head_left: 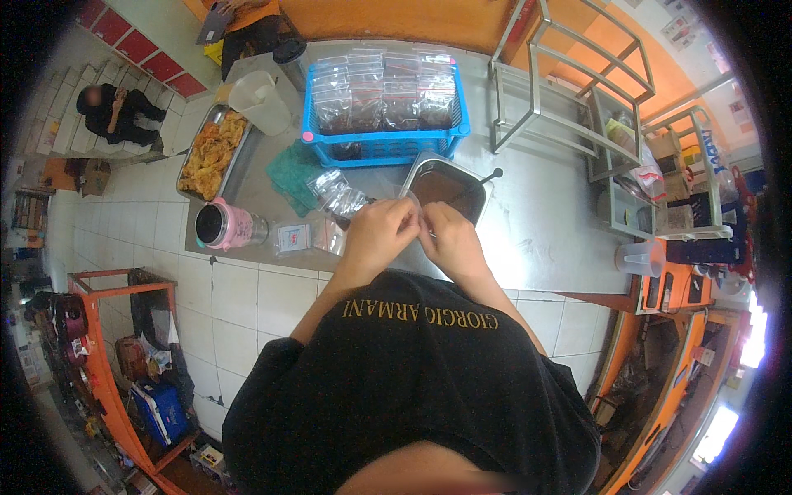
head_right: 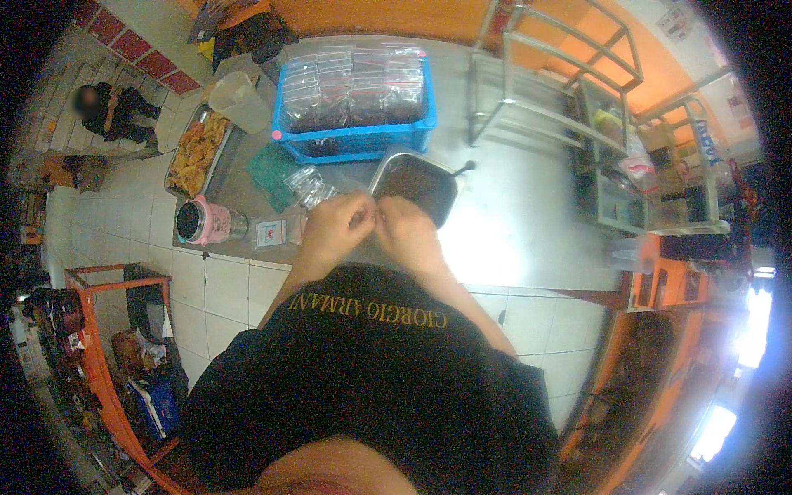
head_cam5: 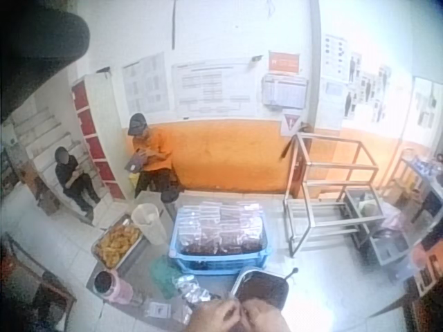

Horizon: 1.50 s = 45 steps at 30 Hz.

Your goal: The person scoops a dark viscous substance from a metal container into small clear plastic bags using a ladle, then seals each bag and places it into a blue basket. The process is repeated continuously throughout the clip.

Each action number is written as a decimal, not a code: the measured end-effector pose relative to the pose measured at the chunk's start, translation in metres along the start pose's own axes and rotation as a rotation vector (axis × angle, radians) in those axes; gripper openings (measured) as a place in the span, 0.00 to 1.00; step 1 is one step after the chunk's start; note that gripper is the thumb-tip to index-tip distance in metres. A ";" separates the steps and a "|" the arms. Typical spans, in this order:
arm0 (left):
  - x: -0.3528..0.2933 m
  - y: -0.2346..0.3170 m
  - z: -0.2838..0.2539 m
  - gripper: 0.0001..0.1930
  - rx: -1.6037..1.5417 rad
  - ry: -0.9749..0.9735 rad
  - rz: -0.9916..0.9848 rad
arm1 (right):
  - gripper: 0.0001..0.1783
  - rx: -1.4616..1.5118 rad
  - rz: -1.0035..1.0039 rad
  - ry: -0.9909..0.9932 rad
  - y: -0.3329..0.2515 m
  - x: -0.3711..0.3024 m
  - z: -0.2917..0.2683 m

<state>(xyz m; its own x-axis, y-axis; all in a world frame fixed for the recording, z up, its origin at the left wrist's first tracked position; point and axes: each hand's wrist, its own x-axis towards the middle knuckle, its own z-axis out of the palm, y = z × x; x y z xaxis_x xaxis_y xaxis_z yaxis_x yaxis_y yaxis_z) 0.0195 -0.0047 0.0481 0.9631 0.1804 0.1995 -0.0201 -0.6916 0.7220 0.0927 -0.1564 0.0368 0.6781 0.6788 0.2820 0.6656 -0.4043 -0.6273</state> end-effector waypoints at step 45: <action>0.014 -0.033 0.007 0.38 -0.095 -0.110 0.259 | 0.18 0.352 0.223 -0.029 0.021 -0.003 -0.028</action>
<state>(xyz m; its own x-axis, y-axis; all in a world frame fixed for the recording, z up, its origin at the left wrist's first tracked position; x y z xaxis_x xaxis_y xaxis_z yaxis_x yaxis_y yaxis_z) 0.0353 0.0159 0.0220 0.9458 -0.0746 0.3160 -0.2893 -0.6354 0.7160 0.1136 -0.1844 0.0432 0.7811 0.6172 0.0941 0.3528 -0.3121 -0.8821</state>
